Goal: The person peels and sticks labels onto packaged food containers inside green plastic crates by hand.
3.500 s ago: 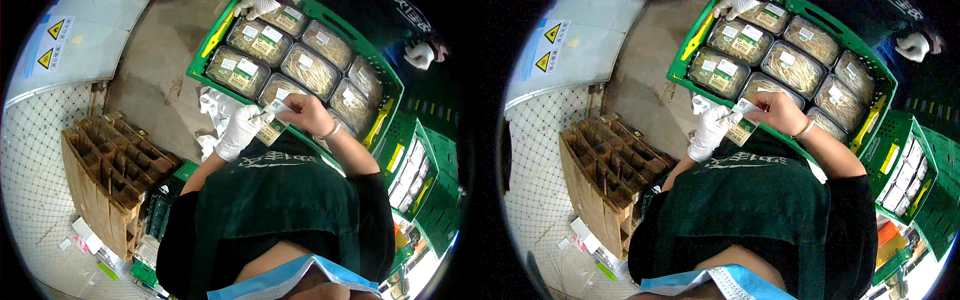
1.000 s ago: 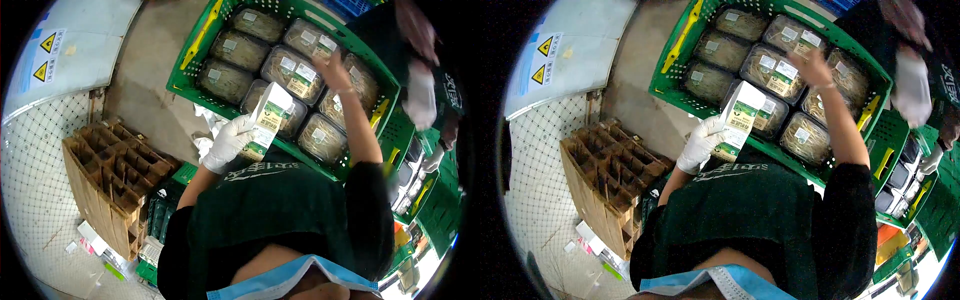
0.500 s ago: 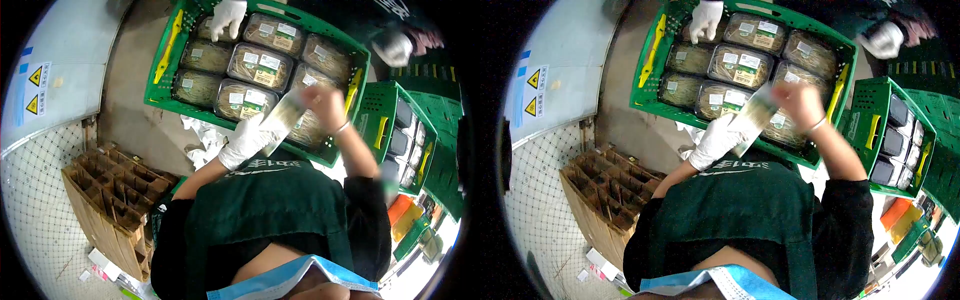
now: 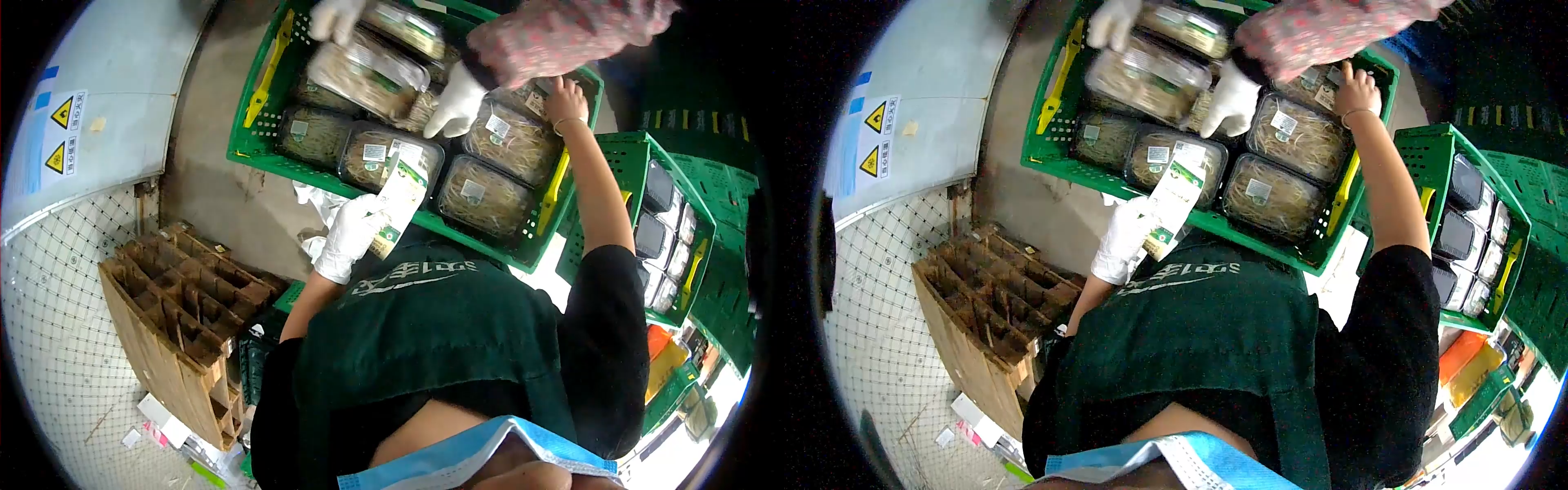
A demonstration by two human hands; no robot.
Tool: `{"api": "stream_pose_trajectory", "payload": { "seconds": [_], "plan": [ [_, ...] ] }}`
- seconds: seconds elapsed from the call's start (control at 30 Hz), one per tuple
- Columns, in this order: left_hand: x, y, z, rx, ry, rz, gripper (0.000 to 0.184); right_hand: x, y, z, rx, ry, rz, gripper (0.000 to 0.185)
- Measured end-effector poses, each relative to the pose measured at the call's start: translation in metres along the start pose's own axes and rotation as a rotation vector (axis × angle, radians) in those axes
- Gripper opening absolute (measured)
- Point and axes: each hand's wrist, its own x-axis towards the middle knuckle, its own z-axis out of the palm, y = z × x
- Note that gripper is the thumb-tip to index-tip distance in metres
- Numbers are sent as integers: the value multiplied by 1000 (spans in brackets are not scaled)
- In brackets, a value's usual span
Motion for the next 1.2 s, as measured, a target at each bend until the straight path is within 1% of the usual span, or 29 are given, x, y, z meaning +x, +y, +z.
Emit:
{"api": "stream_pose_trajectory", "payload": {
  "seconds": [0.07, 0.13, 0.17, 0.23, 0.3, 0.33, 0.37, 0.4, 0.43, 0.47, 0.5, 0.53, 0.57, 0.6, 0.63, 0.67, 0.73, 0.77, 0.8, 0.83, 0.87, 0.93, 0.97, 1.0, 1.03, 1.07, 1.1, 1.13, 1.2],
  "plan": [
    [-2, 0, 6, -58, -22, -23, 17, -7, -7, 4, 65, -81, -94, 53],
    [-3, 1, 8, -104, -45, -50, 16, -15, -14, -4, 43, -126, -102, 50],
    [-4, 3, 8, -182, -60, -51, 18, -17, -11, -12, -37, -189, -137, 47],
    [-5, 3, 7, -256, -83, -50, 21, -25, -8, -24, -51, -258, -150, 57],
    [-8, -3, 8, -410, -109, 60, 28, -51, -16, -44, -72, -332, -367, 53],
    [-8, -2, 10, -415, -108, 62, 28, -82, -22, -57, 618, -197, -402, 51],
    [-10, 2, 12, -302, -114, 134, 30, -109, -30, -57, 1049, -362, -551, 51],
    [-12, 4, 15, -185, -122, 210, 33, -144, -46, -73, 1412, -573, -612, 53],
    [-12, 2, 20, -412, -145, 134, 29, -166, -60, -79, 1535, -598, -754, 50],
    [-10, 7, 13, -406, -149, 138, 29, -181, -73, -83, 1442, -530, -727, 41],
    [-8, 18, 1, -51, -234, 153, 27, -193, -81, -91, 1486, -554, -609, 33],
    [-8, 28, -6, 304, -315, 163, 25, -199, -86, -95, 1419, -387, -655, 28],
    [-10, 35, -7, 241, -357, 80, 22, -202, -89, -93, 1381, -383, -691, 28],
    [-11, 36, -6, 243, -362, 82, 22, -204, -92, -90, 1342, -380, -725, 27],
    [-10, 38, -4, 180, -363, 97, 22, -203, -90, -91, 1273, -554, -732, 40],
    [-10, 38, -2, 117, -362, 110, 22, -204, -90, -88, 1273, -551, -730, 40],
    [-7, 24, 5, 142, -382, 237, 20, -208, -93, -75, 1298, -131, -682, 60],
    [-7, 16, 7, 151, -403, 291, 21, -202, -96, -56, 1598, -389, -614, 73],
    [-8, 16, 7, 159, -425, 343, 21, -202, -97, -61, 1785, -488, -603, 66],
    [-9, 18, 6, 109, -502, 183, 23, -202, -96, -64, 1761, -543, -576, 60],
    [-9, 21, 3, 110, -502, 184, 23, -202, -96, -66, 1735, -596, -549, 55],
    [-8, 23, -3, 149, -523, 60, 31, -207, -101, -70, 1608, -447, -511, 33],
    [-2, 6, 1, 124, -503, 65, 40, -211, -97, -76, 1509, -420, -490, 30],
    [-9, 30, 6, -36, -369, 203, 44, -217, -95, -91, 1412, -394, -469, 27],
    [-5, 30, 20, -253, -356, 260, 44, -221, -97, -86, 1410, -285, -535, 24],
    [-1, 28, 30, -472, -338, 316, 44, -224, -99, -87, 1410, -287, -536, 24],
    [-5, 41, 27, -392, -292, 176, 30, -228, -103, -89, 1460, -235, -507, 23],
    [-5, 37, 36, -319, -135, 194, 12, -231, -105, -90, 1508, -180, -477, 21],
    [-5, 30, 46, -339, -34, 228, 13, -232, -101, -101, 1434, -117, -491, 17]
  ]
}}
